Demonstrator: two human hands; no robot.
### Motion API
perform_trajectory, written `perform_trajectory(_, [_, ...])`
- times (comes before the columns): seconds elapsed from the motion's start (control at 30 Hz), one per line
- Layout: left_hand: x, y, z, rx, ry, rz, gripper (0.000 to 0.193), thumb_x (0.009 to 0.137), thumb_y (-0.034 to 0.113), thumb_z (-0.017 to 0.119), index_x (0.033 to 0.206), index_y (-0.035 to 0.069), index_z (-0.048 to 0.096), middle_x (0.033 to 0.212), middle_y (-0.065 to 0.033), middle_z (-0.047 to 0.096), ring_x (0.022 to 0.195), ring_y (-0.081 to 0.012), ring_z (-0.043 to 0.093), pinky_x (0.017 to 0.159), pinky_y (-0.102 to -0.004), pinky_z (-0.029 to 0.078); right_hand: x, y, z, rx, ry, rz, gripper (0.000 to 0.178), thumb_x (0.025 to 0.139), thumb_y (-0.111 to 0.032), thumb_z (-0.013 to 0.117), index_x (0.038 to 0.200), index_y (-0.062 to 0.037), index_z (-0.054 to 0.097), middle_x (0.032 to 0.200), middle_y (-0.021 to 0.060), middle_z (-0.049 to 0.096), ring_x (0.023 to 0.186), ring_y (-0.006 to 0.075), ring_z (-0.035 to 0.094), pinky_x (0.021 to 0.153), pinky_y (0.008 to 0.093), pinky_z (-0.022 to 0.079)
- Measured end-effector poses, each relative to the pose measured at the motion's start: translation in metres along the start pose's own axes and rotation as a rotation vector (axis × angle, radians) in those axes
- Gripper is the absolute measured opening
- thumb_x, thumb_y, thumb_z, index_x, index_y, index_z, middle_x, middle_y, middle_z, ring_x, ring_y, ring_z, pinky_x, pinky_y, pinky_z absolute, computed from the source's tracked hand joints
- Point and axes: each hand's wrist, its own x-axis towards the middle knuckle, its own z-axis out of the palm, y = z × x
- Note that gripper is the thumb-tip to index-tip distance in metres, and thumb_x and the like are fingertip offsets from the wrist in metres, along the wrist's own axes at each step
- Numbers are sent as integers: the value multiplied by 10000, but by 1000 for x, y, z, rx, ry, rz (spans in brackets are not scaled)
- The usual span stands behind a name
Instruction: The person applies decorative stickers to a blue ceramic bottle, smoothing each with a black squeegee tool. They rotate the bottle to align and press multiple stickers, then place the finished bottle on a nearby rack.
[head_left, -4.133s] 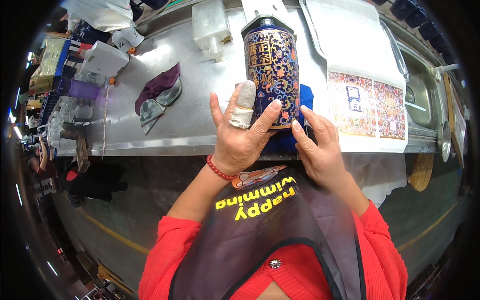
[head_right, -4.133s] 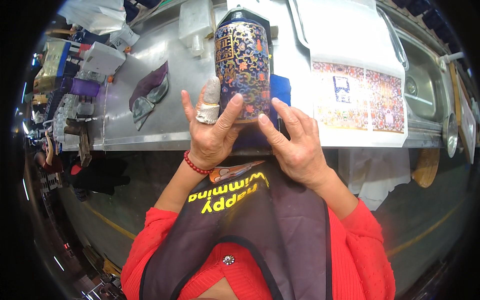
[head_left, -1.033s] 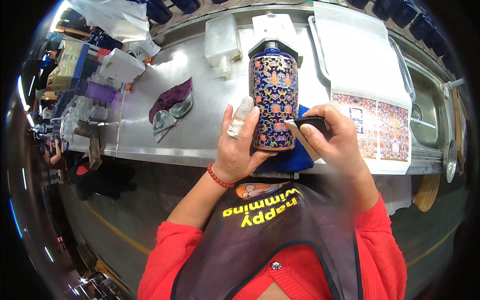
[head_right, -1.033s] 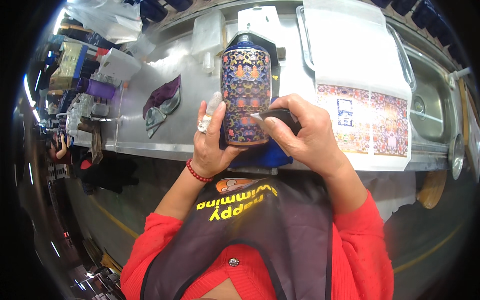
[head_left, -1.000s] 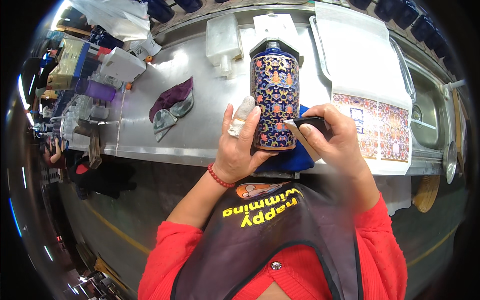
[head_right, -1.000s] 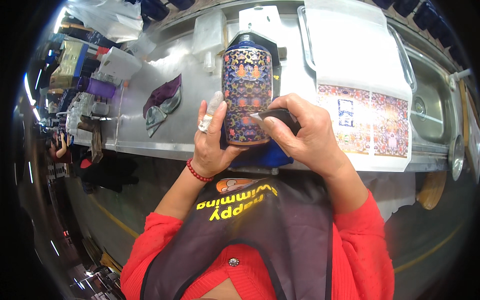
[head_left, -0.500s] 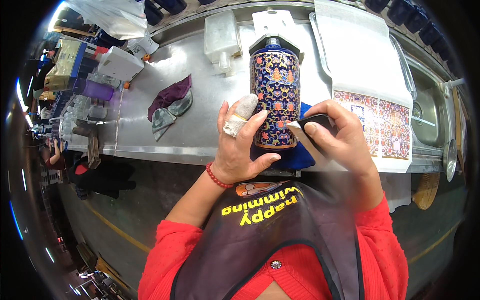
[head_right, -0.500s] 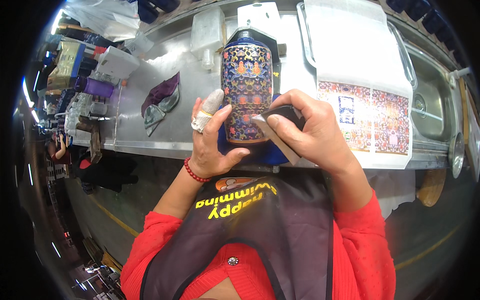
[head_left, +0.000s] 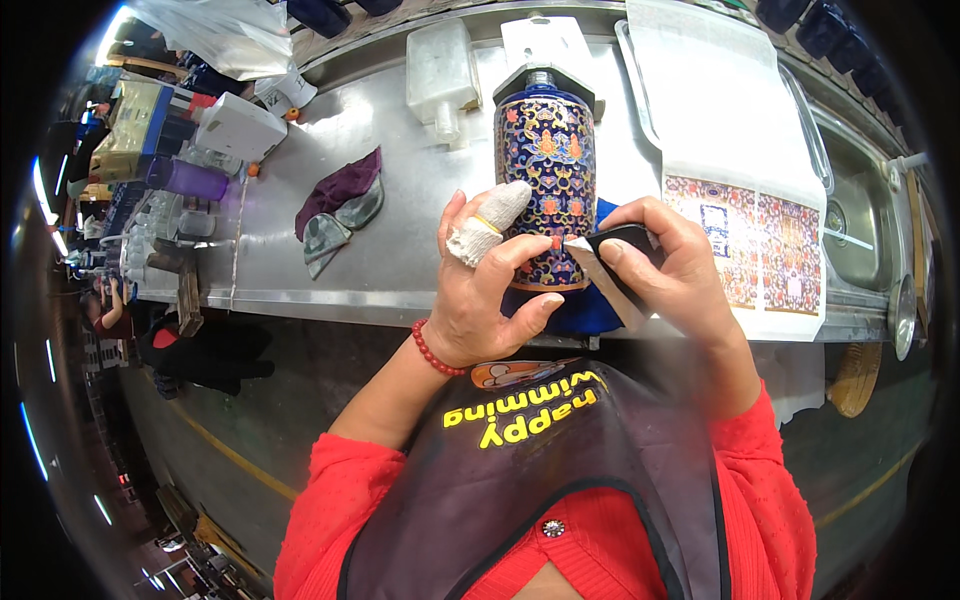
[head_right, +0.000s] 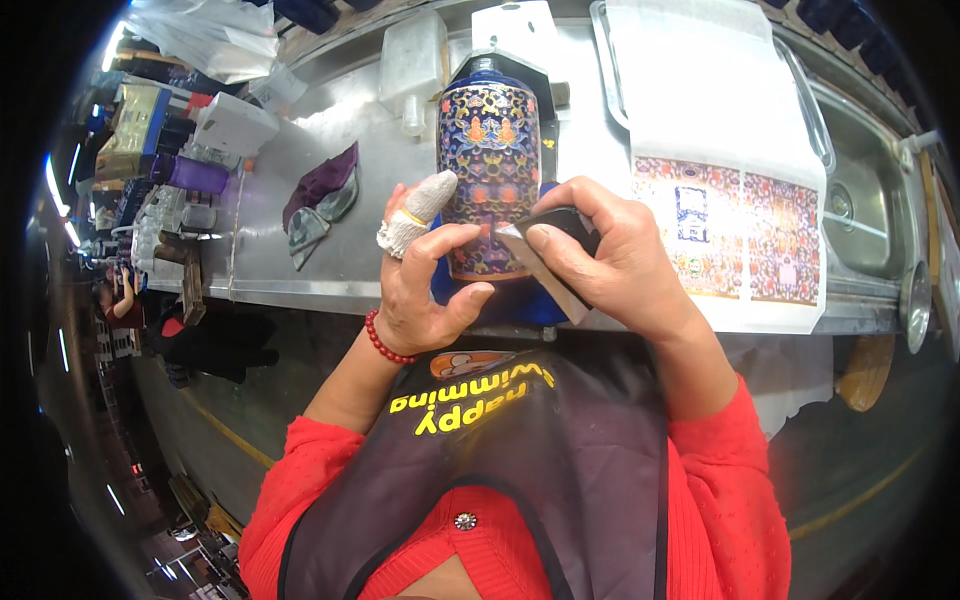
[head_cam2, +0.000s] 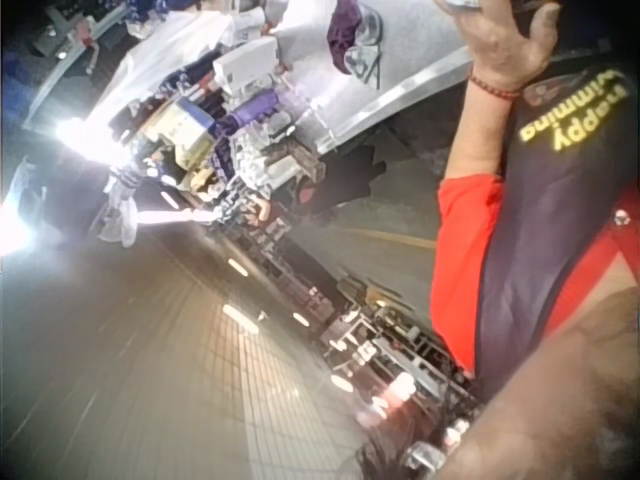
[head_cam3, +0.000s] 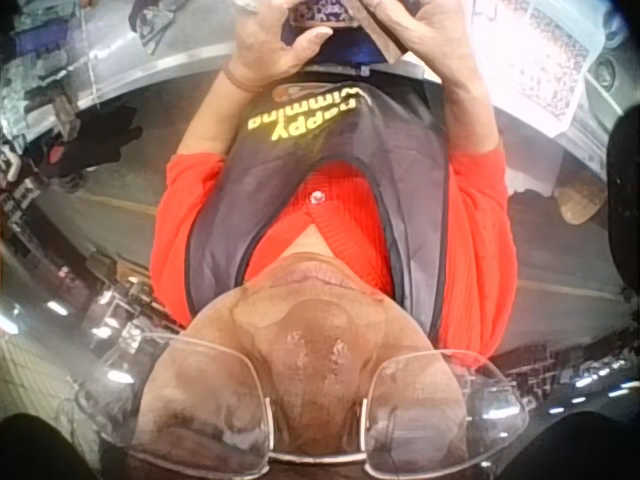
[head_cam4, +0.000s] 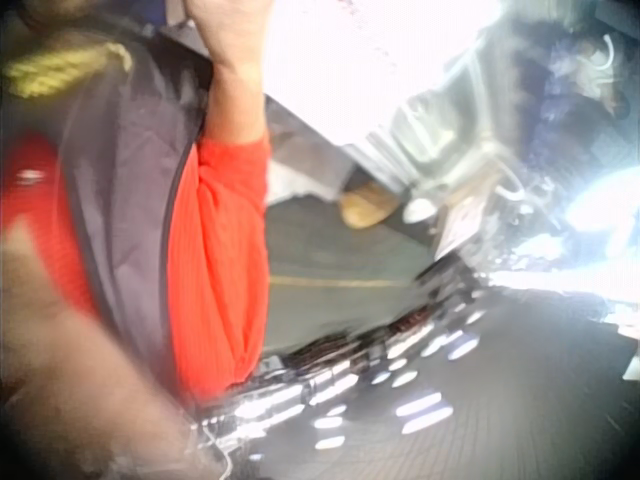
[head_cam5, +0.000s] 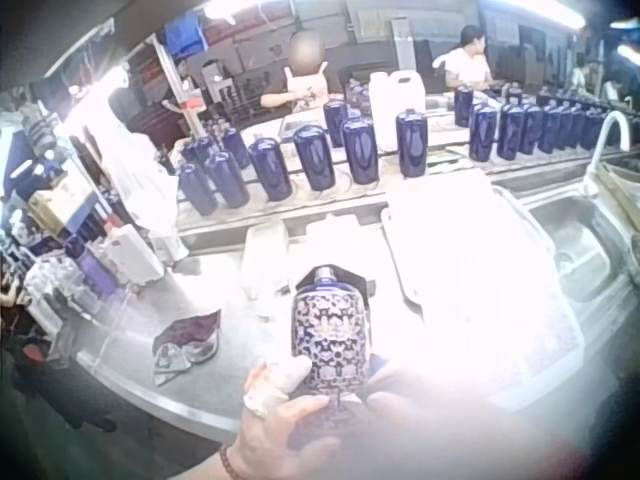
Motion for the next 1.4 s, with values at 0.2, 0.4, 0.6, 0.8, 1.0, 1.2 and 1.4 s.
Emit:
perform_trajectory(0.2, [4, 4, -4, 17, -24, 9, 415, 838, 323, 753, 1197, 124, 692, 1377, -238, 566, 1317, -423, 487, 1183, -591, 176, -2, 5, 1, 41, 58, -2, 151, 927, -92, 687, 1048, -5, 661, 919, 19, 652, 839, 72, 596, 771, 237, 493])
perform_trajectory(0.4, [15, 6, -3, -69, 10, -35, 315, 820, 156, 707, 1127, 88, 697, 1389, -244, 541, 1291, -416, 484, 1156, -536, 239, -9, 12, 0, 72, 88, 32, 136, 938, -90, 675, 1044, -6, 659, 935, 6, 645, 864, 67, 584, 779, 233, 483])
perform_trajectory(0.6, [26, 13, 8, -257, 66, -387, 429, 782, 22, 630, 1205, 15, 561, 1129, -177, 539, 1087, -348, 499, 1022, -442, 369, -11, 19, 4, 98, 105, 7, 126, 943, -92, 675, 1035, -9, 655, 930, 4, 628, 861, 67, 567, 781, 232, 473])
perform_trajectory(0.8, [37, 19, 17, -201, 90, -421, 514, 767, 20, 634, 1261, 14, 492, 1158, -182, 519, 1112, -355, 475, 1020, -451, 362, -10, 22, 5, 103, 106, 0, 130, 950, -111, 681, 1031, -13, 655, 921, 6, 627, 852, 72, 565, 775, 239, 470])
perform_trajectory(1.0, [39, 26, 16, -157, 14, -480, 536, 802, -66, 619, 1313, 1, 469, 1201, -128, 501, 1167, -211, 512, 1032, -346, 422, -11, 28, 5, 100, 100, -17, 138, 957, -130, 681, 1033, -17, 655, 907, 5, 630, 847, 72, 563, 773, 240, 469])
perform_trajectory(1.2, [36, 20, 15, -180, 70, -426, 580, 772, 10, 662, 1317, 15, 462, 1191, -171, 503, 1144, -305, 479, 1044, -420, 369, -12, 30, 4, 103, 103, -20, 146, 958, -136, 680, 1035, -16, 652, 909, 9, 637, 849, 78, 566, 772, 245, 473])
perform_trajectory(1.4, [25, 17, 14, -88, 83, -339, 643, 795, 65, 679, 1379, -18, 423, 1254, -187, 497, 1174, -327, 469, 1068, -437, 345, -6, 26, 5, 16, 168, -104, 147, 917, -90, 706, 1030, -11, 653, 872, 38, 628, 824, 119, 585, 757, 262, 478])
